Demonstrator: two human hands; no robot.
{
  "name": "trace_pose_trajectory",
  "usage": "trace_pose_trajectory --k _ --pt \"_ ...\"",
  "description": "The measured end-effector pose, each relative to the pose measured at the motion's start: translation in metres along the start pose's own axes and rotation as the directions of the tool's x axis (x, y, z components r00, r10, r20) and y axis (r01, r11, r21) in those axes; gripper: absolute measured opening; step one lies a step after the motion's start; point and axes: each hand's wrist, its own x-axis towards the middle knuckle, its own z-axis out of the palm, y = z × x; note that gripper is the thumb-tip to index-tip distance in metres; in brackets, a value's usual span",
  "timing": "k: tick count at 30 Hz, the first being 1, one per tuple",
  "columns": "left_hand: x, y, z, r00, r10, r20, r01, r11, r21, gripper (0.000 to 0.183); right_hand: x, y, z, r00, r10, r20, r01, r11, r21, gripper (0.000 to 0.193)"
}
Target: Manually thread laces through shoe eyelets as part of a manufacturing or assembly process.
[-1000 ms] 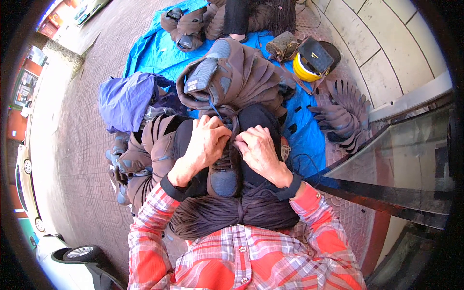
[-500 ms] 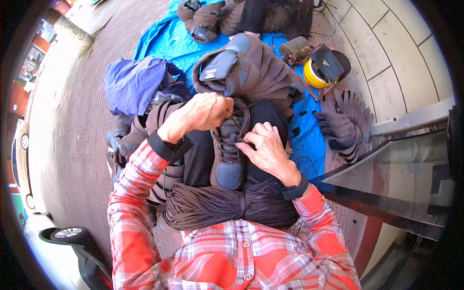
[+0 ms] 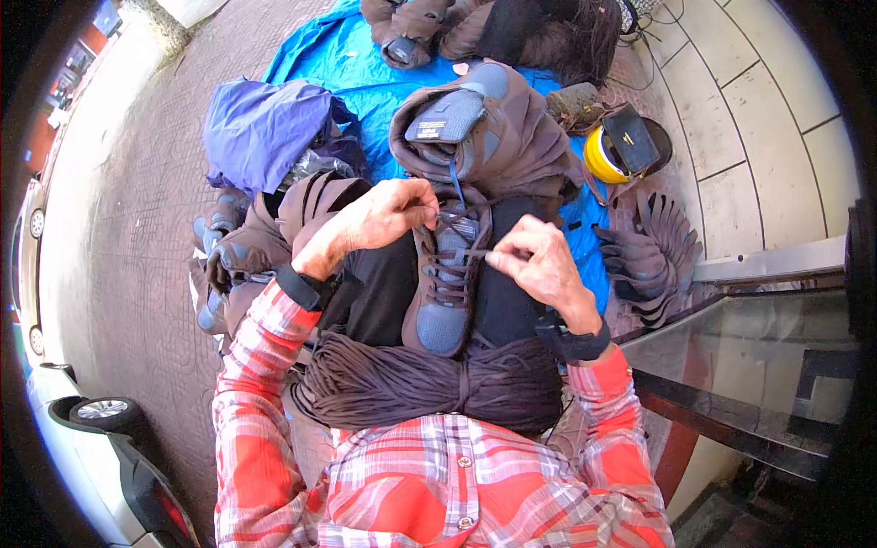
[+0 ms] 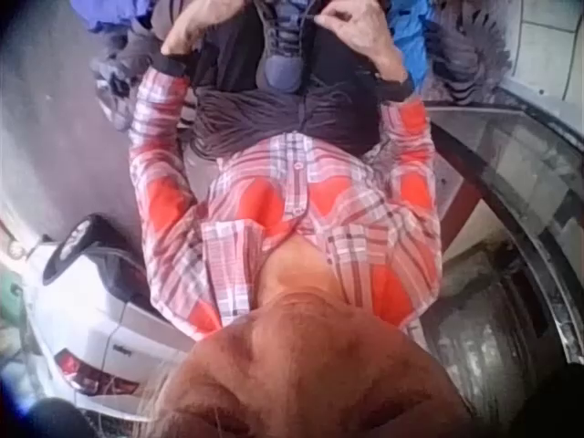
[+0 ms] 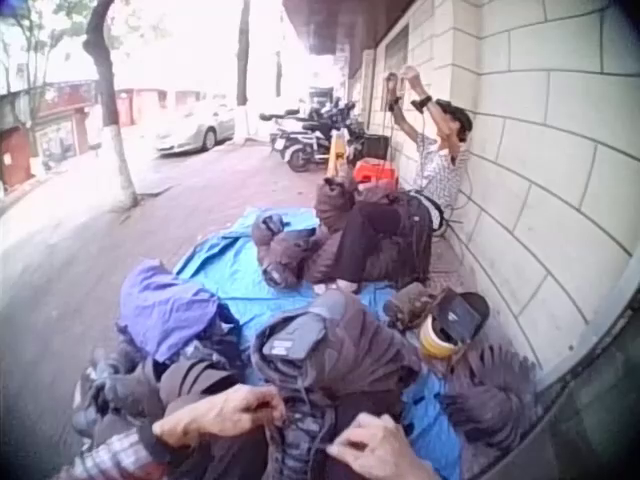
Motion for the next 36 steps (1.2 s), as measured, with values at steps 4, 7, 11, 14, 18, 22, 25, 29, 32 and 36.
trace_pose_trajectory --k 4,7,11,14,18,22,25,29,32,36 --pt "-0.011 0.021 -0.006 0.955 -0.295 0.015 0.213 0.652 -0.728 0.007 -0.015 -0.003 -0.027 0.944 -0.236 0.229 0.217 0.970 0.106 0.015" --pt "-0.032 0.028 -0.023 0.965 -0.263 -0.001 0.087 0.324 -0.942 0.013 -0.019 -0.010 -0.031 0.913 -0.309 0.266 0.315 0.949 0.021 0.015" --pt "-0.050 0.065 -0.035 0.985 -0.154 -0.079 -0.055 0.151 -0.987 0.018 -0.008 0.015 -0.018 0.931 -0.292 0.218 0.279 0.956 0.087 0.017" --pt "-0.054 0.107 -0.048 0.982 -0.153 -0.106 -0.071 0.216 -0.974 0.017 0.007 0.020 -0.010 0.927 -0.230 0.296 0.172 0.962 0.211 0.016" --pt "-0.056 0.142 -0.056 0.979 -0.109 -0.171 -0.138 0.264 -0.955 0.014 0.007 0.023 -0.004 0.955 -0.149 0.256 0.069 0.952 0.297 0.016" --pt "-0.048 0.168 -0.050 0.965 -0.102 -0.243 -0.194 0.353 -0.915 0.016 0.012 0.000 -0.009 0.979 0.052 0.199 -0.139 0.878 0.457 0.026" --pt "-0.016 0.162 -0.032 0.973 0.110 -0.202 -0.220 0.704 -0.675 0.030 0.031 -0.038 -0.018 0.972 -0.206 0.111 0.107 0.812 0.574 0.015" --pt "0.026 0.076 -0.011 0.949 0.187 -0.253 -0.022 0.840 0.542 0.022 0.044 -0.062 -0.065 0.996 0.048 -0.073 0.010 0.772 0.636 0.016" --pt "0.036 0.035 0.036 0.991 0.058 -0.119 0.075 0.493 0.867 0.037 0.036 -0.065 -0.094 0.970 0.122 -0.212 0.005 0.856 0.517 0.018" --pt "0.036 0.004 0.048 0.982 0.153 -0.112 -0.006 0.617 0.787 0.026 0.041 -0.050 -0.093 0.931 0.084 -0.354 0.095 0.883 0.459 0.020"
